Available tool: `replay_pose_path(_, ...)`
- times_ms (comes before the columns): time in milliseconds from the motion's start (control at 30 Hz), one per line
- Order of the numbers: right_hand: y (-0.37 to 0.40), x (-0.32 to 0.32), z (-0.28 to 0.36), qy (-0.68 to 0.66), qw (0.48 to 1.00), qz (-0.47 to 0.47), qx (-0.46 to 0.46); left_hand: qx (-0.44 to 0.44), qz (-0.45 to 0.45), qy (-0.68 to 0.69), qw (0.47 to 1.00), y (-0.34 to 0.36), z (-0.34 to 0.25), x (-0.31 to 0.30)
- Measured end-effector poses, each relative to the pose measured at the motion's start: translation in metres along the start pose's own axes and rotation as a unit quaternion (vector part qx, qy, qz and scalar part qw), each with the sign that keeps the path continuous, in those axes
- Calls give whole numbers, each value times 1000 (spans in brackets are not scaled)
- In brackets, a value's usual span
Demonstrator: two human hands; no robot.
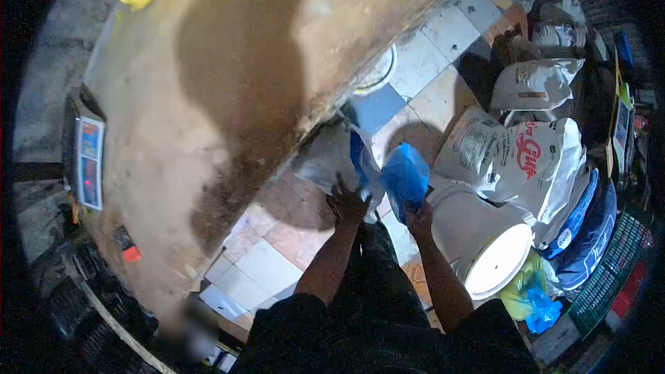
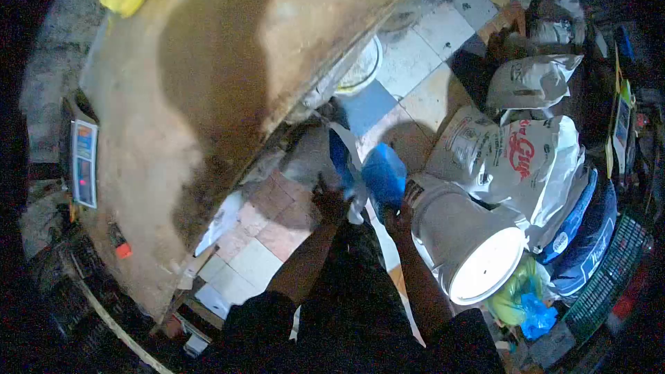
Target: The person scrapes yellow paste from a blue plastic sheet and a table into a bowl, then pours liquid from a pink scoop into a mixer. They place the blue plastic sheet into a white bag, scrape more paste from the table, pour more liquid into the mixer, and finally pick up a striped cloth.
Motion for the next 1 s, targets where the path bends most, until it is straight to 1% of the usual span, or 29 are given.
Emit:
replay_pose_path(33, -1, 2, 9, -5, 999, 45, 22, -94, -50, -38, 994, -8, 4, 14)
replay_pose_path(67, -4, 4, 29, -8, 995, 90, 43, -102, -42, -32, 993, -14, 16, 30)
replay_pose_path(100, -9, 11, 70, 76, 986, 137, -62, -48, -141, 26, 988, -18, 36, 41)
replay_pose_path(133, -7, 20, 75, 127, 972, 193, -34, 8, -240, 79, 968, -17, 53, 45)
replay_pose_path(167, -6, 34, 73, 127, 972, 196, -29, 6, -235, 76, 969, -16, 61, 38)
replay_pose_path(233, 0, 63, 72, 136, 935, 304, -120, -46, -151, 175, 972, -17, 71, 12)
replay_pose_path(300, 11, 95, 53, 155, 928, 316, -125, -31, -158, 181, 970, -7, 86, -3)
replay_pose_path(367, 14, 133, 31, 353, 895, 264, -76, -9, -171, 190, 967, 1, 95, -22)
replay_pose_path(400, 20, 155, 10, 349, 897, 258, -78, 5, -148, 208, 967, 5, 97, -31)
replay_pose_path(433, 23, 179, -15, 337, 909, 223, -101, 21, -126, 228, 965, 7, 98, -38)
replay_pose_path(467, 16, 199, -26, 324, 919, 183, -128, 31, -131, 238, 962, 7, 97, -44)
replay_pose_path(500, 7, 211, -21, 322, 922, 167, -137, 43, -136, 248, 958, 6, 94, -52)
replay_pose_path(533, 2, 225, -16, 213, 935, 281, -43, 35, -140, 240, 960, 4, 92, -62)
replay_pose_path(567, -3, 230, 5, 165, 938, 303, -31, 34, -142, 232, 962, 0, 94, -69)
replay_pose_path(600, -9, 235, 27, 118, 938, 325, -17, 19, -164, 254, 953, -3, 98, -73)
replay_pose_path(633, -14, 223, 61, 141, 953, 256, -82, 5, -184, 280, 942, -5, 105, -72)
replay_pose_path(700, -27, 185, 132, 205, 921, 300, -139, -16, -205, 324, 923, -12, 125, -66)
replay_pose_path(767, -25, 166, 93, 170, 933, 297, -110, -41, -164, 214, 962, -20, 138, -71)
replay_pose_path(833, -28, 122, 92, 154, 927, 273, -208, -93, -177, 147, 969, -24, 153, -65)
replay_pose_path(867, -37, 98, 100, 155, 926, 261, -224, -124, -107, 104, 981, -26, 157, -68)
replay_pose_path(900, -44, 68, 106, 147, 941, 260, -161, -155, -34, 58, 986, -26, 162, -69)
replay_pose_path(967, -59, 1, 103, 124, 959, 252, -27, -100, 16, 64, 993, -31, 186, -49)
replay_pose_path(1000, -70, -35, 65, 248, 910, 247, -222, -145, 72, 99, 982, -38, 185, -56)
Point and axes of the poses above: each hand's wrist, its own y-axis away from the middle knuckle, its own x-axis out of the palm, z = x × y, the point moved 2 cm from there along -y, towards the middle knuckle, and after that the axes turned 12 degrees about -z, right-handed, at the moved point
